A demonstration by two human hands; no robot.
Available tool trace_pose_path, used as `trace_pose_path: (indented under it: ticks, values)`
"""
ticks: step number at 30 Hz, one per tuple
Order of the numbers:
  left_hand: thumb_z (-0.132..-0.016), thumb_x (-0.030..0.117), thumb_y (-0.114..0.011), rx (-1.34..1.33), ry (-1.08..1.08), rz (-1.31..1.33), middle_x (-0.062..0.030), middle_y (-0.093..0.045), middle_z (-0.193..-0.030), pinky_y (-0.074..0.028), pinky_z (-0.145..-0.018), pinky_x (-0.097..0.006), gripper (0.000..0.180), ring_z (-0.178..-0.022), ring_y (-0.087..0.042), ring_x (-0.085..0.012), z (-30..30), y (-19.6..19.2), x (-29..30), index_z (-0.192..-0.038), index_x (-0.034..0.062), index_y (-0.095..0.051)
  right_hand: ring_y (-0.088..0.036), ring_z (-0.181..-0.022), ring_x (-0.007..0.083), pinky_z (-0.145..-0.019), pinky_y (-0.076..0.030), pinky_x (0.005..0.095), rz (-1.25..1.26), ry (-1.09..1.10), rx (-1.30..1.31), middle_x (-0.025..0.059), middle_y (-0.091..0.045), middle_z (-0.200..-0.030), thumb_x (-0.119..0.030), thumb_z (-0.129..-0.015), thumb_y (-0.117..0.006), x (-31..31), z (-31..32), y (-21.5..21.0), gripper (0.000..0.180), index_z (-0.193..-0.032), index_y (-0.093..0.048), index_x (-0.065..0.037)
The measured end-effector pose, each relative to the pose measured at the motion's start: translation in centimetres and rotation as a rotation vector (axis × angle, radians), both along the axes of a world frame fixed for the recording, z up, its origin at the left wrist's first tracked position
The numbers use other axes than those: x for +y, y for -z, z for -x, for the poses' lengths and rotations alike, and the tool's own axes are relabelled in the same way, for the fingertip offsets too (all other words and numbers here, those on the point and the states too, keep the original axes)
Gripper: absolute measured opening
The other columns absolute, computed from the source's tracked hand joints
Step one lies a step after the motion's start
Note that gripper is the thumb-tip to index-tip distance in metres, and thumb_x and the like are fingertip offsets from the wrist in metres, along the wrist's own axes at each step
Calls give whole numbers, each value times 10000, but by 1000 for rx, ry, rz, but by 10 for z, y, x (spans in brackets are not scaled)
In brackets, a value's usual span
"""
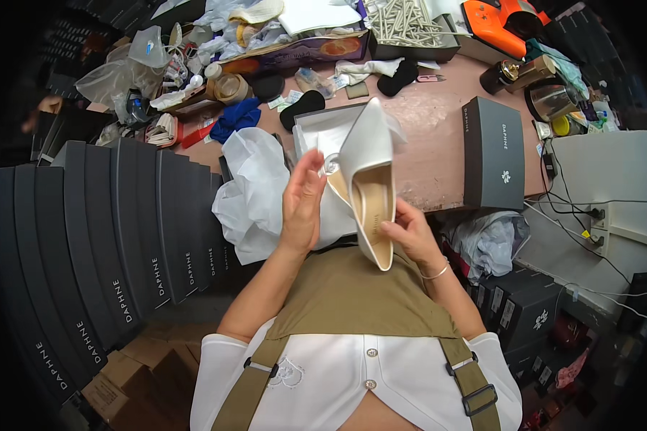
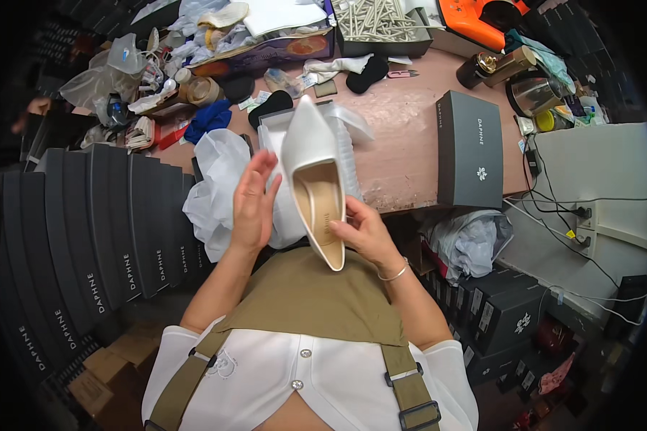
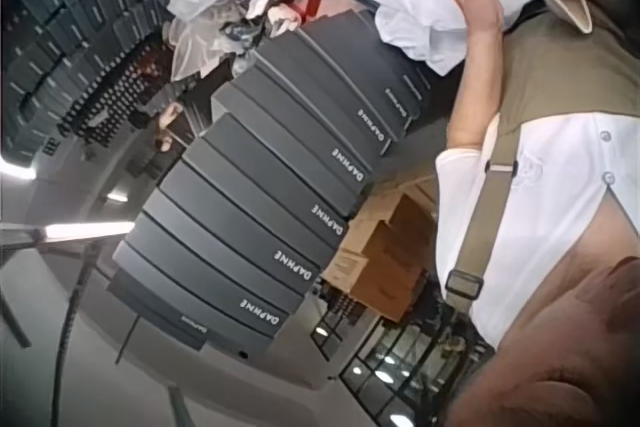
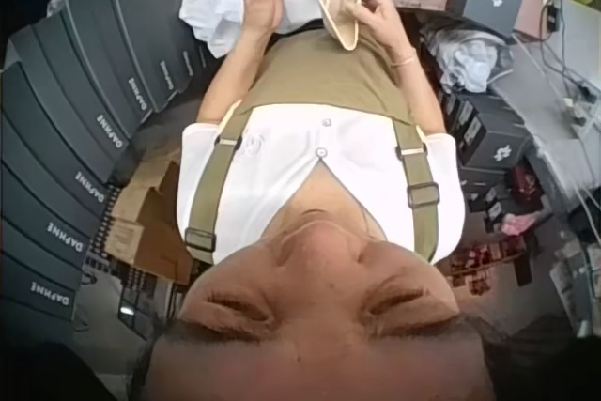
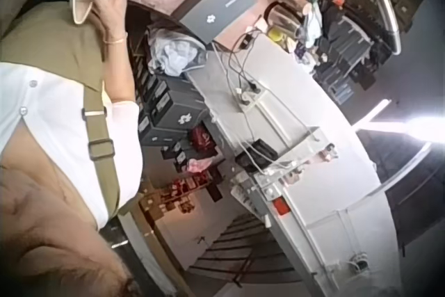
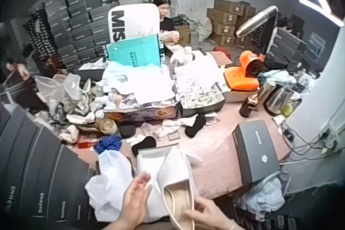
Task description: Inspecting white high-heeled shoes and packing them into boxes with tissue paper.
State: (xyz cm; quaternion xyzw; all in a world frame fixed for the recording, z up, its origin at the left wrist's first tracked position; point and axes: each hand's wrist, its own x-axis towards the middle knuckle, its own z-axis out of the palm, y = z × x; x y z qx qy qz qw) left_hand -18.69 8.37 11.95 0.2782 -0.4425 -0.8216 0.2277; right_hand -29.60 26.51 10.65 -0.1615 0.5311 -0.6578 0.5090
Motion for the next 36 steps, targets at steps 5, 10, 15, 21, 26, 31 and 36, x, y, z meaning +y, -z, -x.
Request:
trace_pose_path:
  ticks: [5,10,15,21,26,31,36]
  values:
    - [-927,319,-584,-485,81,-434,-103,-511,-1269,-304,-1069,-413,513,-1220,-443,-211,-29,116,32,-1311,8,-446,-573,-1000,119,-901,-451,270,-121,200,201,65,-612,-1128,-136,-894,-618,44,54,0,410,-1253,-509,29]
    - [-927,219,-539,-484,113,-452,-91,-547,-1216,-385,-996,-376,438,-1122,-519,-198,8,122,35,-1299,11,-437,-570,-1018,117,-900,-452,254,-83,245,86,73,-610,-1126,-147,-891,-657,42,49,14,440,-1255,-496,39]
    - [-945,173,-474,-138,-34,-9,-108,-496,-1332,-370,-1016,-293,545,-1209,-481,-166,-15,72,56,-1428,-19,-311,-557,-1065,129,-935,-446,266,-41,247,68,83,-580,-1189,-134,-886,-668,36,22,14,501,-1306,-457,38]
    - [-963,229,-423,-55,-46,198,-159,-407,-1403,-280,-1076,-301,593,-1285,-393,-202,-35,35,50,-1424,-98,-244,-540,-1115,151,-964,-449,299,43,159,-44,91,-537,-1256,-112,-858,-700,20,-11,11,607,-1360,-393,37]
    - [-970,249,-403,-53,-99,247,-162,-407,-1400,-282,-1076,-308,600,-1288,-387,-206,-48,27,50,-1423,-104,-228,-552,-1080,137,-923,-470,290,91,116,9,80,-553,-1223,-106,-855,-703,10,-19,9,613,-1365,-391,31]
    - [-980,224,-390,-93,-93,181,-167,-390,-1414,-280,-1078,-302,581,-1289,-385,-206,-56,32,46,-1424,-110,-218,-578,-984,104,-838,-499,251,41,89,31,70,-580,-1167,-119,-866,-693,3,-22,7,577,-1350,-413,24]
    - [-998,220,-403,-121,-96,54,-168,-372,-1430,-284,-1080,-298,583,-1306,-369,-202,-59,48,48,-1439,-101,-196,-583,-861,67,-749,-499,213,-71,79,85,54,-621,-1042,-182,-892,-671,-5,-18,7,486,-1289,-480,22]
